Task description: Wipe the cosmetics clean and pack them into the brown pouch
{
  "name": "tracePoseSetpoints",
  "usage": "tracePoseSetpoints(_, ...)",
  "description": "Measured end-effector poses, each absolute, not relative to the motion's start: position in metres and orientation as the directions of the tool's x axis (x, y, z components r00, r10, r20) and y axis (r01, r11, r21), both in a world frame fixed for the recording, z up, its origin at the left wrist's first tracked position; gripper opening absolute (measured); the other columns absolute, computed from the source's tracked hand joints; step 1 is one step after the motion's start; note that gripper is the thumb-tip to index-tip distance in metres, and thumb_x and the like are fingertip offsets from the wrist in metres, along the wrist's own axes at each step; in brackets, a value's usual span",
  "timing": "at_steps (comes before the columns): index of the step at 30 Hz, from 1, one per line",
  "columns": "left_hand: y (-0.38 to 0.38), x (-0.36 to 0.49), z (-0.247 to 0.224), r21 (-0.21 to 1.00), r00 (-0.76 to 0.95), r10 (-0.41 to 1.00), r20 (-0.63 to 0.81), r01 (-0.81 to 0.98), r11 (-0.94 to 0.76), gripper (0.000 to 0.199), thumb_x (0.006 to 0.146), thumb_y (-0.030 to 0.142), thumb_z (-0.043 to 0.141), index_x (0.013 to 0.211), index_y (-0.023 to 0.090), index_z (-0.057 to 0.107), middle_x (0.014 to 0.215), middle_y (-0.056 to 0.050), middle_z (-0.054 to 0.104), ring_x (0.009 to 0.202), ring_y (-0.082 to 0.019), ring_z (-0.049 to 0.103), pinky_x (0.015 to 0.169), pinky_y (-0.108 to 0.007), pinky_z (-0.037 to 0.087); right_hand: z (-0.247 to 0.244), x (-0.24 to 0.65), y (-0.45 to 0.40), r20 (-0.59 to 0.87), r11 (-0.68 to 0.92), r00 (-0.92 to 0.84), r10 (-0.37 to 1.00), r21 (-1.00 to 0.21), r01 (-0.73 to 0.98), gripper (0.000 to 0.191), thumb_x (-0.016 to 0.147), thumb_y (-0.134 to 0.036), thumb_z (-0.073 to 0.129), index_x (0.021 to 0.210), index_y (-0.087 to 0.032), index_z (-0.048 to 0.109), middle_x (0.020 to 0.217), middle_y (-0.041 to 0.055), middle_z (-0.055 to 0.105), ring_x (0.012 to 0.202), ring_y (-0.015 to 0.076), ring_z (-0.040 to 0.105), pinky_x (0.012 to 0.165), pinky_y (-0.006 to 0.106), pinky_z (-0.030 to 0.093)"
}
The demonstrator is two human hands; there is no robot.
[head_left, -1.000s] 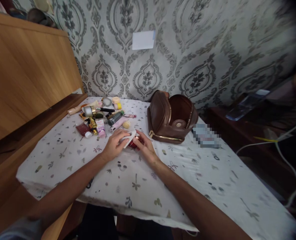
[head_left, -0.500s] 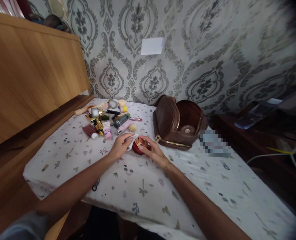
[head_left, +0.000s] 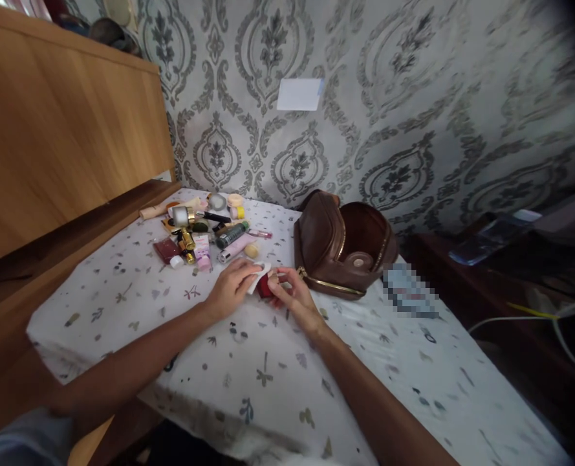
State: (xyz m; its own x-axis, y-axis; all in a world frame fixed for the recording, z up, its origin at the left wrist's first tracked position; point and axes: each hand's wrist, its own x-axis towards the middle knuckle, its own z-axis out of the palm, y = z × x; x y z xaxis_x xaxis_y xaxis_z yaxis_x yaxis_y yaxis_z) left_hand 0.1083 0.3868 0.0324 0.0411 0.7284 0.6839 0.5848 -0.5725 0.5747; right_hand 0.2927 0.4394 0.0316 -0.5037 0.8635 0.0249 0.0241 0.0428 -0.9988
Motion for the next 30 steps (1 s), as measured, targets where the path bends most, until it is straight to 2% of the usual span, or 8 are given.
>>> tracePoseSetpoints(4,0.381,0.11,0.031,0.428,0.112,0.649,0.752,0.667,-0.61,0.027,0.101,0.025,0.044,0.112,0.02,0.068,0.107,-0.011,0.064,0.102,-0.023,0.059,0.091,-0.04,0.049,0.028,0.292,0.443,0.048,0.064,-0.489,0.871,-0.998,0.017,0.071,0.073,-0.057,0.074,0.133,-0.028,0.05,0.089,-0.0006,0.058,0.054,0.0112,0.058,0.047,0.026,0.046)
tracePoseSetpoints(8,0.374,0.107,0.031,0.366,0.189,0.654,0.732,0.702,-0.612,0.029,0.101,0.025,0.042,0.113,0.02,0.068,0.108,-0.011,0.064,0.101,-0.023,0.059,0.09,-0.039,0.05,0.027,0.292,0.447,0.059,0.069,-0.517,0.854,-0.998,0.0,0.068,0.071,-0.059,0.074,0.128,-0.025,0.056,0.079,-0.0016,0.058,0.052,0.0123,0.058,0.049,0.027,0.047)
tracePoseSetpoints(13,0.366,0.106,0.032,0.375,0.201,0.662,0.722,0.691,-0.618,0.026,0.1,0.022,0.043,0.11,0.019,0.067,0.105,-0.011,0.064,0.102,-0.022,0.06,0.091,-0.038,0.051,0.027,0.29,0.449,0.085,0.083,-0.513,0.854,-0.996,-0.026,0.063,0.072,-0.059,0.073,0.121,-0.023,0.057,0.069,-0.0039,0.058,0.049,0.0137,0.058,0.046,0.026,0.046)
tracePoseSetpoints(16,0.368,0.106,0.032,0.378,0.185,0.662,0.726,0.697,-0.61,0.026,0.1,0.022,0.042,0.11,0.018,0.066,0.104,-0.01,0.064,0.101,-0.021,0.061,0.091,-0.038,0.051,0.026,0.292,0.449,0.085,0.066,-0.534,0.841,-0.996,-0.054,0.064,0.071,-0.052,0.076,0.123,-0.023,0.055,0.074,-0.0036,0.06,0.051,0.014,0.061,0.048,0.028,0.05)
tracePoseSetpoints(20,0.372,0.104,0.03,0.39,0.153,0.668,0.729,0.709,-0.588,0.026,0.1,0.023,0.043,0.113,0.019,0.065,0.102,-0.009,0.064,0.099,-0.021,0.061,0.089,-0.037,0.052,0.025,0.296,0.451,0.088,0.024,-0.578,0.812,-0.993,-0.117,0.072,0.067,-0.042,0.081,0.131,-0.026,0.051,0.09,-0.0007,0.064,0.06,0.0159,0.068,0.057,0.032,0.058)
tracePoseSetpoints(22,0.373,0.104,0.029,0.385,0.15,0.667,0.73,0.716,-0.583,0.026,0.1,0.024,0.043,0.113,0.019,0.066,0.103,-0.009,0.063,0.101,-0.021,0.061,0.09,-0.038,0.051,0.024,0.297,0.452,0.093,0.025,-0.586,0.805,-0.992,-0.123,0.073,0.067,-0.045,0.082,0.13,-0.026,0.051,0.091,-0.0005,0.064,0.061,0.0162,0.069,0.058,0.032,0.059)
tracePoseSetpoints(25,0.372,0.105,0.029,0.362,0.16,0.664,0.731,0.733,-0.575,0.028,0.1,0.025,0.043,0.113,0.02,0.067,0.105,-0.009,0.062,0.103,-0.022,0.06,0.091,-0.039,0.051,0.024,0.296,0.452,0.092,0.046,-0.584,0.807,-0.995,-0.093,0.071,0.066,-0.053,0.082,0.124,-0.026,0.051,0.084,-0.0025,0.063,0.053,0.0148,0.066,0.05,0.03,0.056)
tracePoseSetpoints(30,0.369,0.109,0.03,0.212,0.249,0.655,0.713,0.815,-0.54,0.029,0.101,0.025,0.042,0.113,0.022,0.068,0.105,-0.01,0.063,0.098,-0.022,0.06,0.087,-0.035,0.051,0.023,0.291,0.453,0.091,0.055,-0.556,0.826,-0.995,-0.08,0.068,0.062,-0.059,0.081,0.113,-0.026,0.049,0.073,-0.005,0.065,0.048,0.0154,0.064,0.045,0.029,0.052)
